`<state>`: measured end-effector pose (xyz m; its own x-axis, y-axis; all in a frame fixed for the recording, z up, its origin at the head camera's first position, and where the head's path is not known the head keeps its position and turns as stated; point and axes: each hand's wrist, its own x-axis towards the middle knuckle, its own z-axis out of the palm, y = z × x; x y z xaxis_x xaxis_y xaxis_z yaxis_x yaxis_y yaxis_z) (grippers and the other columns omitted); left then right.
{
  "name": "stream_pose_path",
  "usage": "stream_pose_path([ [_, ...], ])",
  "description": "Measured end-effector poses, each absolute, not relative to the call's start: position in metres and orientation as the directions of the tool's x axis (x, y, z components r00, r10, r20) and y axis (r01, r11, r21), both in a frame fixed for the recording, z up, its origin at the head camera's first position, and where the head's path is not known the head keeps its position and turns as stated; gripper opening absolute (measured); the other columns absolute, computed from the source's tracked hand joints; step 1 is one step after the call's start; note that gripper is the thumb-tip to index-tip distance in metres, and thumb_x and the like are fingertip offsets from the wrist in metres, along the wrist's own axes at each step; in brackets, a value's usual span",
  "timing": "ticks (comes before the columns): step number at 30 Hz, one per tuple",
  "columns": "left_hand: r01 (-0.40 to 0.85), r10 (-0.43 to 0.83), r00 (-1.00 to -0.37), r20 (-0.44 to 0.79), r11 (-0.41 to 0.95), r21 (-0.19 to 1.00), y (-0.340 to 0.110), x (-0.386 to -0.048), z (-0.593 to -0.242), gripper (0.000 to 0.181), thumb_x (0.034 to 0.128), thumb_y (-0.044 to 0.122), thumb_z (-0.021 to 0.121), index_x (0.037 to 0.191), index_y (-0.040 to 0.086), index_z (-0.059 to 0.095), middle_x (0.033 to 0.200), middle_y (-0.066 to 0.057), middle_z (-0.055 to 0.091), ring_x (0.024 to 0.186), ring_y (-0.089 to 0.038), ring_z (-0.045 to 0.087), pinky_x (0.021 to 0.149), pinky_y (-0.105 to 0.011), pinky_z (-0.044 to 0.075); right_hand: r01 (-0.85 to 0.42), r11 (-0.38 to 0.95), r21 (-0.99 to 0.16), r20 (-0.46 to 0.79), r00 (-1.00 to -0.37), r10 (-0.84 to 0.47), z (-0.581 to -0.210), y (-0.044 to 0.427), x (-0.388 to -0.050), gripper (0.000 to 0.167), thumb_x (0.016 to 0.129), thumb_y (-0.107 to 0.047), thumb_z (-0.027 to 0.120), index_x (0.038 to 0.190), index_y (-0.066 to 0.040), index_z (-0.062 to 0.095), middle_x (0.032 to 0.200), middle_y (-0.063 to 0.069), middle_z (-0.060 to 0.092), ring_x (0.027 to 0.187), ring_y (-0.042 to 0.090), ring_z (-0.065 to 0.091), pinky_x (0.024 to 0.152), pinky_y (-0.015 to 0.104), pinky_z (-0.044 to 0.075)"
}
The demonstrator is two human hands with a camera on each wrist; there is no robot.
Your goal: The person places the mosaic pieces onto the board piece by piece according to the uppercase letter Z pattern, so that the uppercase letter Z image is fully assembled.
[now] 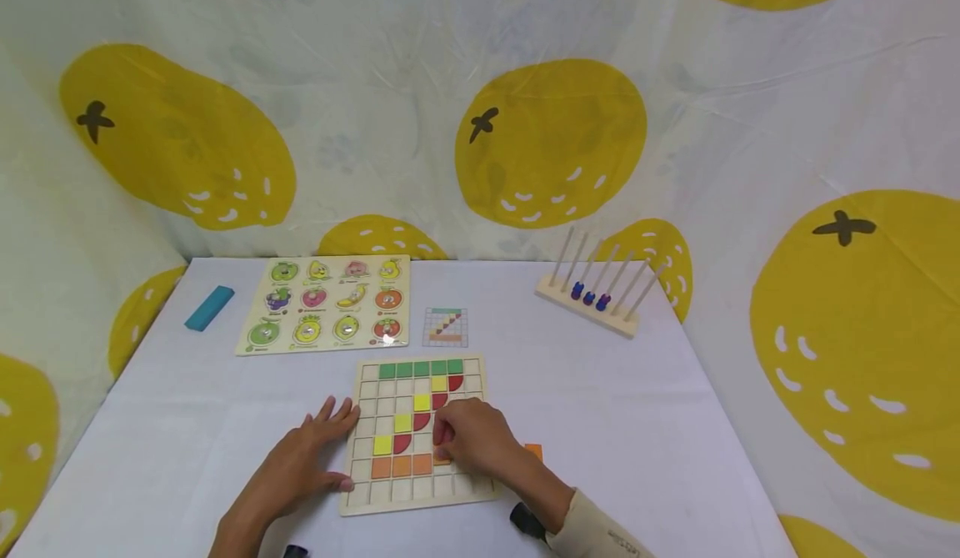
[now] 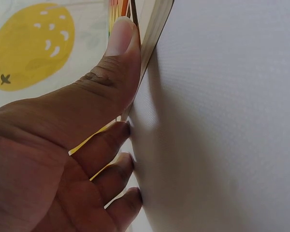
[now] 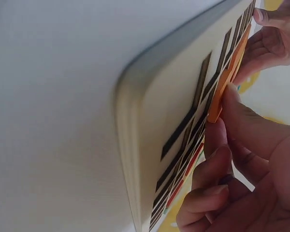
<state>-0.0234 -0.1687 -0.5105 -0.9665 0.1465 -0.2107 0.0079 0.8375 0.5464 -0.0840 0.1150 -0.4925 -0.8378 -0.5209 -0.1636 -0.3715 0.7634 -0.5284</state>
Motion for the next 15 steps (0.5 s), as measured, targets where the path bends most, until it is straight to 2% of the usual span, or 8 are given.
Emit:
stream_pose_path([
  [8,0.01,0.145,-0.968,-0.205,0.839,0.545,-0.1689,-0.0233,-0.5114,0.109,0.0591,0.031,0.103,0.156,0.014,0.054,0.166,-0.007,0.047,0.163,-0.036,0.028,0.129,-0.062,0.031,-0.392,0.771,-0.502,-0.199,-0.815,-0.544,-0.4892,0.1137,-0.0837,0.028,0.079,-0.024,0.095,0.073,-0.028,0.068,0.07,-0.016,0.058,0.068,0.004,0.051,0.06,0.02,0.043],
  [15,0.015,0.148,-0.969,-0.199,0.835,0.55,-0.1689,-0.0226,-0.5112,0.109,0.059,0.03,0.103,0.155,0.014,0.055,0.166,-0.008,0.047,0.163,-0.037,0.028,0.129,-0.062,0.032,-0.386,0.783,-0.488,-0.181,-0.832,-0.524,-0.4924,0.1132,-0.0869,0.027,0.081,-0.026,0.094,0.074,-0.028,0.068,0.069,-0.015,0.056,0.068,0.005,0.051,0.061,0.02,0.044],
])
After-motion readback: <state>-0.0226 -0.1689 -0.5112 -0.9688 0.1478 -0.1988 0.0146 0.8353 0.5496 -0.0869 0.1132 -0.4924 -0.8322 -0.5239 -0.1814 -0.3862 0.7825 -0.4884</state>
